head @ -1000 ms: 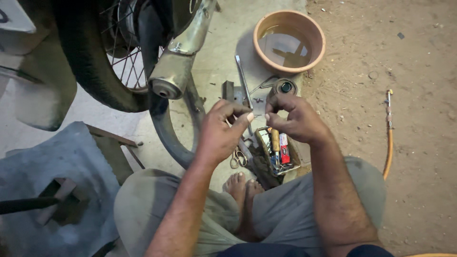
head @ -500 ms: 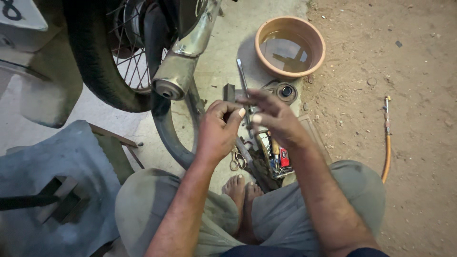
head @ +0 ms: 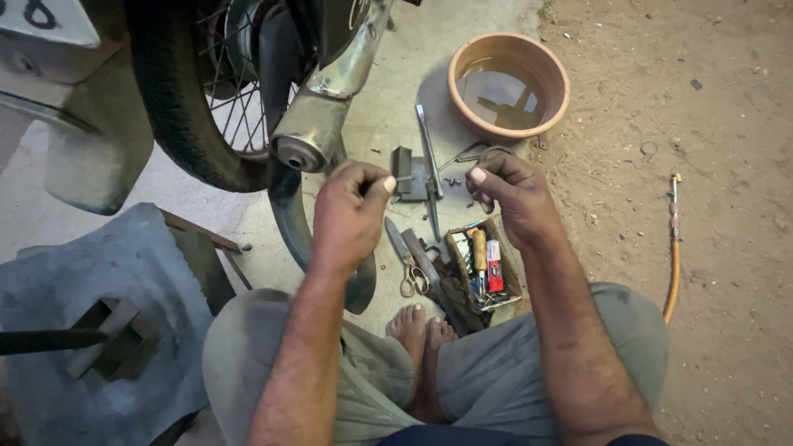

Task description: The person uses a file on a metal vehicle component, searches through a small toolbox for parts, and سپس inserts a small wire or pin into a hole on the component.

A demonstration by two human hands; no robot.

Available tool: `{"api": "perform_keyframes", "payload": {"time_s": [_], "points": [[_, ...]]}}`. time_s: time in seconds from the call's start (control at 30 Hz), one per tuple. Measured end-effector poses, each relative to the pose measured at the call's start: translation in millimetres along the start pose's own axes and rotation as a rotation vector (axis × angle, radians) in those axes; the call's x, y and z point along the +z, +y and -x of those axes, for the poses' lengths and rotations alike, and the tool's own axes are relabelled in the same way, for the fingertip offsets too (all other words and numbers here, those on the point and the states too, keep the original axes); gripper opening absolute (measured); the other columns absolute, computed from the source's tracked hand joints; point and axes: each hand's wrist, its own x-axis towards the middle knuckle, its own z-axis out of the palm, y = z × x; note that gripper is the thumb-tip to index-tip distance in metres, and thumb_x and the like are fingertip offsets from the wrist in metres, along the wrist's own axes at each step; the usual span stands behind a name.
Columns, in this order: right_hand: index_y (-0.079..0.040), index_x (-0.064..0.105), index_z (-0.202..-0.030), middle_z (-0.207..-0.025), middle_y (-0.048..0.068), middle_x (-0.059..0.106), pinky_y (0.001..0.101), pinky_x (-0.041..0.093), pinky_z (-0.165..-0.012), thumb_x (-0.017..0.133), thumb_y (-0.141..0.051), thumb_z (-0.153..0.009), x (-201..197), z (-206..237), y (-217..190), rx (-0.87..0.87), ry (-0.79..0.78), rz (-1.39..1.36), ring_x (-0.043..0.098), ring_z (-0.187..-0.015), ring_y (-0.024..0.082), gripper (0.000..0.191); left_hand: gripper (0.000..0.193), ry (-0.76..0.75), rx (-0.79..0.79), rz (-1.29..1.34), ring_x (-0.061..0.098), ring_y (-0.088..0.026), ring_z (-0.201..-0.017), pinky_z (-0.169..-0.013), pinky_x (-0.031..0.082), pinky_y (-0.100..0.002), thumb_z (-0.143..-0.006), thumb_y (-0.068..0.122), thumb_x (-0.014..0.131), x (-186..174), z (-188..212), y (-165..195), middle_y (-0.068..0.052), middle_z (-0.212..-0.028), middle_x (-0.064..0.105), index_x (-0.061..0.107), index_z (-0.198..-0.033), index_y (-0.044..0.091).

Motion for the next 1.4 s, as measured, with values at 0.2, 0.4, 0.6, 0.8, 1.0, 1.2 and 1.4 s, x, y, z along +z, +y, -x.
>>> {"api": "perform_keyframes", "payload": {"time_s": [0.2, 0.4, 0.6, 0.8, 1.0, 1.2, 1.4], "points": [[-0.004, 0.076, -0.103, -0.081, 0.005, 0.071, 0.0274, 0.052, -0.063, 0.075, -0.013, -0.091, 24, 3, 2, 0.368, -0.139, 0.368, 0.064, -0.070, 0.012, 0.015, 0.007, -0.034, -0.344, 0.949, 0.070, -0.017, -0.087, -0.068, 0.050, -0.028, -0.097, 0.015, 0.067, 19, -6, -14, -0.005, -0.098, 0.077, 0.066, -0.101, 0.008], [-0.003, 0.071, -0.125, -0.113, 0.004, 0.071, 0.0280, 0.054, -0.093, 0.069, -0.006, -0.091, 42, 7, -17, -0.016, -0.018, 0.275, 0.065, -0.101, 0.011, 0.034, 0.009, -0.076, -0.418, 1.014, 0.060, -0.013, -0.066, -0.061, 0.052, -0.028, -0.098, 0.016, 0.066, 41, 2, -25, -0.003, -0.080, 0.066, 0.062, -0.102, 0.009], [0.001, 0.072, -0.121, -0.116, 0.009, 0.071, 0.0316, 0.053, -0.100, 0.071, -0.002, -0.094, 56, 15, -15, -0.017, 0.005, 0.000, 0.067, -0.108, 0.016, 0.027, 0.010, -0.187, -0.435, 0.965, 0.057, -0.008, -0.066, -0.060, 0.048, -0.024, -0.100, 0.018, 0.066, 66, 12, -30, 0.001, -0.079, 0.063, 0.064, -0.103, 0.008], [-0.003, 0.072, -0.108, -0.112, 0.009, 0.073, 0.0319, 0.052, -0.092, 0.071, -0.002, -0.094, 42, 5, 0, -0.049, 0.092, -0.070, 0.067, -0.102, 0.016, 0.014, 0.011, -0.289, -0.490, 0.812, 0.053, -0.007, -0.056, -0.051, 0.042, -0.023, -0.096, 0.017, 0.069, 74, 17, -26, 0.002, -0.070, 0.060, 0.065, -0.097, 0.007], [-0.004, 0.065, -0.107, -0.105, 0.016, 0.074, 0.0274, 0.051, -0.065, 0.062, -0.011, -0.106, 0, 2, -23, -0.009, 0.085, -0.358, 0.063, -0.073, 0.016, 0.007, 0.012, -0.378, -0.572, 0.641, 0.053, -0.007, -0.052, -0.046, 0.042, -0.024, -0.095, 0.017, 0.071, 72, 18, -22, 0.002, -0.067, 0.061, 0.067, -0.095, 0.006], [-0.010, 0.060, -0.117, -0.091, 0.003, 0.065, 0.0263, 0.046, -0.061, 0.062, -0.013, -0.107, -29, -3, -32, -0.061, 0.329, -0.550, 0.061, -0.073, 0.013, 0.011, 0.014, -0.676, -0.626, 0.722, 0.063, -0.011, -0.056, -0.050, 0.051, -0.026, -0.096, 0.019, 0.069, 78, 25, -21, -0.003, -0.071, 0.069, 0.066, -0.096, 0.005], [-0.010, 0.063, -0.112, -0.082, 0.002, 0.060, 0.0286, 0.043, -0.059, 0.060, -0.020, -0.108, -94, -5, -24, -0.112, 0.477, -0.579, 0.052, -0.064, 0.013, 0.012, 0.018, -0.828, -0.656, 0.758, 0.074, -0.017, -0.069, -0.053, 0.052, -0.025, -0.098, 0.023, 0.066, 76, 27, -14, -0.007, -0.081, 0.075, 0.068, -0.098, 0.005]]}}
